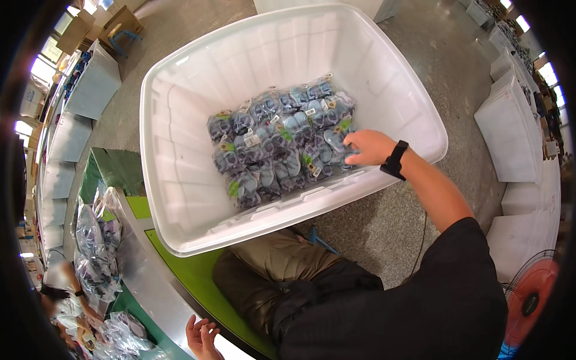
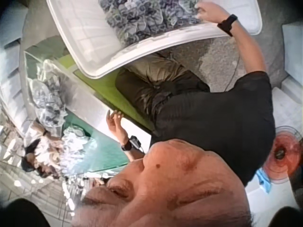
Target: The person picks packaged footwear from a conveyor belt and places them into a large white bin. The person handles multiple packages one at a time, moving them from the belt to the bin.
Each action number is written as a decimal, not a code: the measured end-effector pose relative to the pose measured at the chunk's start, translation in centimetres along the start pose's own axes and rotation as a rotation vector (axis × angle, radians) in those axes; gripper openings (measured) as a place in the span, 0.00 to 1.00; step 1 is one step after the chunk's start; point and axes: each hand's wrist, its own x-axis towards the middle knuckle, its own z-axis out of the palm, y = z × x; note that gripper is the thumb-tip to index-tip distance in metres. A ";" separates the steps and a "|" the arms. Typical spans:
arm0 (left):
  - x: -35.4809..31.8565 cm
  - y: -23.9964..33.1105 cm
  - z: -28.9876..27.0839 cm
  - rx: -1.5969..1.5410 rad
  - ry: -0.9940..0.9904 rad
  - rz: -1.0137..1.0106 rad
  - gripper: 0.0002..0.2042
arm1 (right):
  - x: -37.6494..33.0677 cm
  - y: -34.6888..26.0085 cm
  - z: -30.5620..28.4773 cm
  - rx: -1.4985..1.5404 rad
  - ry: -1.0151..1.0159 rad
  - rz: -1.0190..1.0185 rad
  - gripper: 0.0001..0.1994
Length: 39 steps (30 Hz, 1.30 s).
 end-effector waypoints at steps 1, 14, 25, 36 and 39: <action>0.0 -0.3 -0.5 -0.041 0.011 0.000 0.24 | -0.2 -0.9 0.3 0.065 -0.007 -0.039 0.27; 1.7 -3.3 -9.7 -0.044 0.414 -0.015 0.26 | -2.1 -15.5 9.3 0.366 0.277 -0.433 0.15; 8.2 -11.1 -26.9 0.525 0.986 0.155 0.28 | -1.4 -17.5 12.0 0.215 0.465 -0.406 0.11; 17.2 -18.2 -41.6 0.116 1.173 -0.094 0.48 | -1.4 -17.9 12.2 0.159 0.493 -0.409 0.09; 18.6 -20.9 -39.5 0.089 0.923 0.028 0.43 | -1.5 -18.2 12.1 0.156 0.507 -0.416 0.09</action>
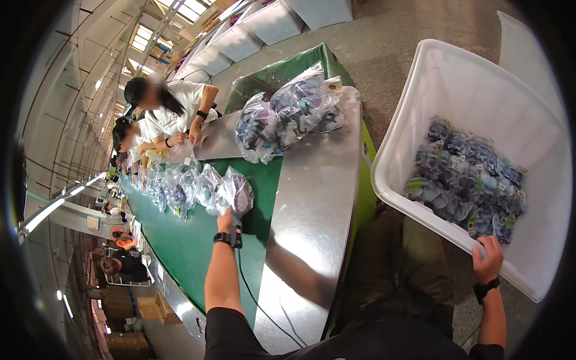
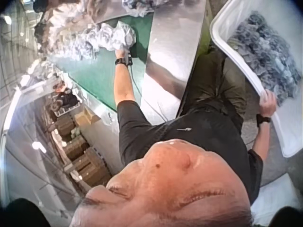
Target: The person picks packaged footwear from a conveyor belt and places them into a large white bin. The person handles multiple packages one at a time, moving them from the belt to the bin.
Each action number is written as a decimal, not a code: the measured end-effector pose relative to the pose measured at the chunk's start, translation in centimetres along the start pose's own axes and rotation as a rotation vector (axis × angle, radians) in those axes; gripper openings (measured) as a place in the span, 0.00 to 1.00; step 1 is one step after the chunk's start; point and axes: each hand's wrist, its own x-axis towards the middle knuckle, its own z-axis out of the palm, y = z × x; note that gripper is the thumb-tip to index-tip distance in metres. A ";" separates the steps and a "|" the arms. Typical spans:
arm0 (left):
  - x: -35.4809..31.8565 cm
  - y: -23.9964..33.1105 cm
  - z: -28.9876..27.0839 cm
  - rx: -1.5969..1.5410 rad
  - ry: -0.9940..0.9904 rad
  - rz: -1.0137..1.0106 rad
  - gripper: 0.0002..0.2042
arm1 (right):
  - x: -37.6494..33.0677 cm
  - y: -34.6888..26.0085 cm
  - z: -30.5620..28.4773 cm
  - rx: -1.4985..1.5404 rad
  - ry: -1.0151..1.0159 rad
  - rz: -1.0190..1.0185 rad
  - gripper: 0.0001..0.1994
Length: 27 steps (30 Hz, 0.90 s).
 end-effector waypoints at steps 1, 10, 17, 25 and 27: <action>-1.1 -0.1 1.4 0.097 0.016 -0.076 0.42 | 0.0 -0.1 0.0 0.014 0.001 0.011 0.09; -21.4 8.9 2.8 -0.371 0.092 0.190 0.34 | 0.2 -0.7 -0.3 -0.042 0.015 -0.025 0.09; -31.9 10.4 -0.1 0.208 -0.027 0.569 0.32 | 0.1 -0.7 -0.4 -0.091 -0.001 -0.023 0.10; -32.5 13.2 -2.7 -0.784 -0.129 -0.367 0.32 | 0.0 -0.9 -0.7 -0.090 -0.020 0.015 0.10; -32.5 14.1 -1.5 -0.615 -0.149 -0.285 0.37 | -0.1 -0.7 -0.7 -0.088 -0.023 0.018 0.10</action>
